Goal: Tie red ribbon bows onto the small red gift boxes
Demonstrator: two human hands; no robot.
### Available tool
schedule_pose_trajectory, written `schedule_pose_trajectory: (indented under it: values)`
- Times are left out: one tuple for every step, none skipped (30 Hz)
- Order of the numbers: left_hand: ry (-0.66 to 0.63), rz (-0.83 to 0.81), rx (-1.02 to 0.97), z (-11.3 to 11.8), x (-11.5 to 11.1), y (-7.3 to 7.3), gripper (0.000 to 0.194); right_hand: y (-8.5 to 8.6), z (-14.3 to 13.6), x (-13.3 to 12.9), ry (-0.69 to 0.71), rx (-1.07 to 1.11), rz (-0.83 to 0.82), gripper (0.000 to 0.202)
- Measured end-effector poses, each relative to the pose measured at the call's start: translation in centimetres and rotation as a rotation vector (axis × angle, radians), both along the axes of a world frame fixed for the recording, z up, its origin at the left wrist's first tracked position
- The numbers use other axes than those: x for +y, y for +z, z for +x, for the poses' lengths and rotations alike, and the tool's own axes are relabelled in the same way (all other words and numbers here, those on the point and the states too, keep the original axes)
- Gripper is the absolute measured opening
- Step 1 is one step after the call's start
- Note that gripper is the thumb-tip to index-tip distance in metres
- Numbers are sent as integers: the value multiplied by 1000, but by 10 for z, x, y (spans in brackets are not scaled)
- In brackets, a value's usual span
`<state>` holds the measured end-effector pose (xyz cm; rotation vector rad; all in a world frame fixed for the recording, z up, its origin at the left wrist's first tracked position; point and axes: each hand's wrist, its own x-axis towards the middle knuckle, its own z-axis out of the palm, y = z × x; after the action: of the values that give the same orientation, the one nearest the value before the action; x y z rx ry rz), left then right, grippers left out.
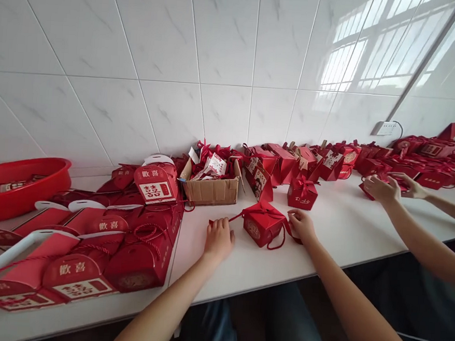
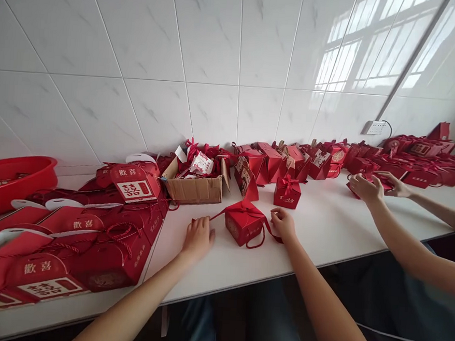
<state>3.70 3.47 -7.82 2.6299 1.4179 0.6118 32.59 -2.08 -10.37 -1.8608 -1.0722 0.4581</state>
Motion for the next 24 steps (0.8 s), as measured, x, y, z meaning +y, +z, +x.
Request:
schedule_pose_trajectory:
  values:
    - [-6, 1, -1, 2, -1, -1, 36, -1, 0, 0, -3, 0, 17, 24]
    - [-14, 1, -3, 3, -2, -2, 36, -1, -1, -1, -1, -3, 34, 22]
    - [-31, -4, -4, 5, -3, -3, 37, -2, -2, -1, 6, -10, 49, 18]
    - [-53, -10, -6, 7, -4, -3, 38, -3, -4, -2, 14, -17, 61, 15]
    - [-80, -19, -9, 8, -4, -4, 39, -3, -5, -2, 20, -25, 71, 13]
    - [-109, -29, -14, 8, -4, -4, 39, -3, -6, -2, 25, -32, 79, 13]
    - [-138, -38, -22, 8, -4, -4, 40, -3, -7, -2, 27, -37, 85, 13]
    - [-164, -47, -32, 7, -3, -4, 40, -2, -7, -2, 26, -39, 90, 14]
    - [-185, -55, -44, 6, -3, -4, 39, -1, -8, -2, 28, -40, 92, 16]
    - [-200, -62, -59, 5, -2, -3, 37, 0, -8, -1, 33, -39, 94, 17]
    - [-208, -70, -76, 3, -2, -3, 34, 1, -9, -1, 43, -38, 95, 18]
    - [-211, -78, -96, 1, -2, -3, 30, 2, -10, 0, 58, -38, 94, 18]
    - [-211, -87, -117, -1, -1, -3, 26, 3, -12, 1, 78, -38, 93, 19]
    - [-209, -96, -138, -2, -1, -3, 24, 4, -13, 1, 102, -40, 90, 20]
    - [-209, -103, -151, -4, -2, -3, 23, 5, -15, 1, 126, -43, 87, 22]
    - [-206, -118, -176, -5, -2, -3, 23, 6, -18, 1, 150, -45, 81, 26]
    - [-200, -147, -221, -6, -4, -3, 25, 6, -21, 0, 172, -46, 74, 31]
    - [-199, -199, -291, -7, -5, -2, 31, 6, -24, -2, 194, -45, 65, 34]
    - [-206, -283, -384, -7, -7, -1, 40, 6, -27, -3, 217, -42, 56, 35]
    - [-229, -395, -486, -6, -8, 2, 49, 6, -30, -4, 245, -36, 47, 34]
    - [-266, -523, -592, -4, -8, 5, 54, 7, -33, -4, 278, -28, 39, 31]
    - [-303, -653, -702, 0, -6, 9, 54, 7, -35, -3, 318, -17, 33, 27]
    - [-332, -762, -800, 5, -2, 12, 49, 8, -37, 1, 364, -4, 29, 22]
    - [-327, -830, -920, 10, 4, 15, 41, 9, -37, 7, 415, 12, 27, 18]
